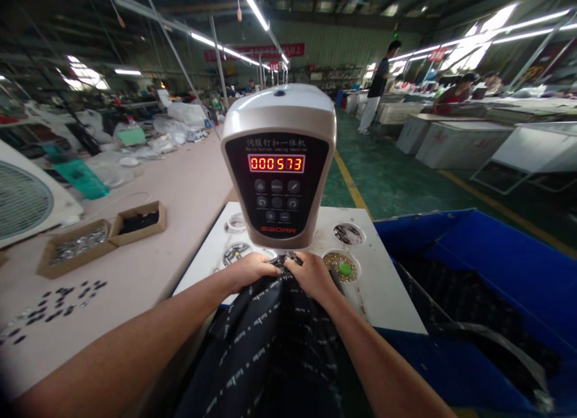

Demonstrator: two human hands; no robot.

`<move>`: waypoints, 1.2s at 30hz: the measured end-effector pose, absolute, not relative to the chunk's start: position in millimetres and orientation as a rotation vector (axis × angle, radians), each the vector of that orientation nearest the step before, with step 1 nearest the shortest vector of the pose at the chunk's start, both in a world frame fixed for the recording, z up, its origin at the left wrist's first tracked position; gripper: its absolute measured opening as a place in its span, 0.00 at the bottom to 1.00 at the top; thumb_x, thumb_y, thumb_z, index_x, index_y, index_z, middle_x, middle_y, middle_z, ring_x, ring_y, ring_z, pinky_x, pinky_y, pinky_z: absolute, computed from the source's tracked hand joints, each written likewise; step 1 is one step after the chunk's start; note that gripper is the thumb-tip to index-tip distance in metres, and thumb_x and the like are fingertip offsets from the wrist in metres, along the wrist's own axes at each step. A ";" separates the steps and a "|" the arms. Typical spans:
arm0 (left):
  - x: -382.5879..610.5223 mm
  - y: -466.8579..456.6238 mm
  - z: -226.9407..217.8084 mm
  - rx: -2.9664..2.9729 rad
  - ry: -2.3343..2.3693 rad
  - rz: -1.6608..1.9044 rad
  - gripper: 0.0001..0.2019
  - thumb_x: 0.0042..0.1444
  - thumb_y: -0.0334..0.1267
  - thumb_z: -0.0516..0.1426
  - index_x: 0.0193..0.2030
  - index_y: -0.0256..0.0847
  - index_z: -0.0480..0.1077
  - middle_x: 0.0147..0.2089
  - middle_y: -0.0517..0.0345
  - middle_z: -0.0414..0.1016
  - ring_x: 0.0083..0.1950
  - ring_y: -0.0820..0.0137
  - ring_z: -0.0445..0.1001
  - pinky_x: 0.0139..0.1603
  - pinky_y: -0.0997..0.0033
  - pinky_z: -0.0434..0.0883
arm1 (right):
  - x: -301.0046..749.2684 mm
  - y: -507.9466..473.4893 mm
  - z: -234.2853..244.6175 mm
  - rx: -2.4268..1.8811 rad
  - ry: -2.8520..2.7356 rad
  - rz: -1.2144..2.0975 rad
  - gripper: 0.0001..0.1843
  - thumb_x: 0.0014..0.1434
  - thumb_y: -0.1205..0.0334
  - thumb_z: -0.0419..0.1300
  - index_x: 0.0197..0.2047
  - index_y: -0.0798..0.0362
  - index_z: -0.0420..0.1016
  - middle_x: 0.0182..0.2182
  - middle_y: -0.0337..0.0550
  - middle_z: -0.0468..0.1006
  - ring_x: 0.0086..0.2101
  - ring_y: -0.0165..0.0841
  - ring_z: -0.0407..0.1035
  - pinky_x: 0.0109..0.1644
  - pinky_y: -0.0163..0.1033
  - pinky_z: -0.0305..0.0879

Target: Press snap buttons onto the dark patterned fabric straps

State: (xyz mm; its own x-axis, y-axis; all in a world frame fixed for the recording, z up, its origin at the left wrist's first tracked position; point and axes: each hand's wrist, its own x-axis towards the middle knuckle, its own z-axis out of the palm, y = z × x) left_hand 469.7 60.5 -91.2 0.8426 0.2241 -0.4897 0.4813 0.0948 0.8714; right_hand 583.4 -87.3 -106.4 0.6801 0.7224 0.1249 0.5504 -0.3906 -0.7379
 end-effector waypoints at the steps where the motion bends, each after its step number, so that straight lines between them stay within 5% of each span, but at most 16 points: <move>1: 469.9 60.7 -91.3 1.487 0.596 -0.209 0.12 0.41 0.38 0.63 0.33 0.34 0.76 0.26 0.57 0.75 0.28 0.66 0.73 0.34 0.68 0.70 | 583.6 -86.8 -107.1 -2.099 -0.968 0.270 0.15 0.58 0.56 0.57 0.22 0.52 0.69 0.21 0.35 0.72 0.27 0.33 0.67 0.31 0.34 0.54; 15: 475.6 62.6 -98.1 1.516 0.613 -0.119 0.07 0.43 0.37 0.62 0.28 0.35 0.73 0.24 0.58 0.73 0.25 0.69 0.70 0.30 0.71 0.67 | 587.9 -83.3 -110.6 -2.077 -0.953 0.234 0.12 0.57 0.56 0.57 0.28 0.54 0.76 0.26 0.38 0.78 0.32 0.37 0.71 0.31 0.34 0.57; 36: 472.5 64.8 -104.8 1.421 0.575 -0.168 0.14 0.37 0.43 0.65 0.28 0.36 0.72 0.26 0.58 0.75 0.27 0.68 0.72 0.31 0.70 0.68 | 587.4 -85.4 -113.2 -2.184 -1.059 0.158 0.13 0.60 0.58 0.56 0.28 0.51 0.77 0.26 0.41 0.80 0.28 0.35 0.71 0.32 0.35 0.55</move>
State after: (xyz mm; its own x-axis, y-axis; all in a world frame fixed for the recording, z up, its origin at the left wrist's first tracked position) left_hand 472.5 64.8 -104.8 0.8532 0.2251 -0.4704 0.4427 0.1642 0.8815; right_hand 587.4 -85.4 -113.2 0.6591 0.7300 0.1808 0.6453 -0.4255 -0.6344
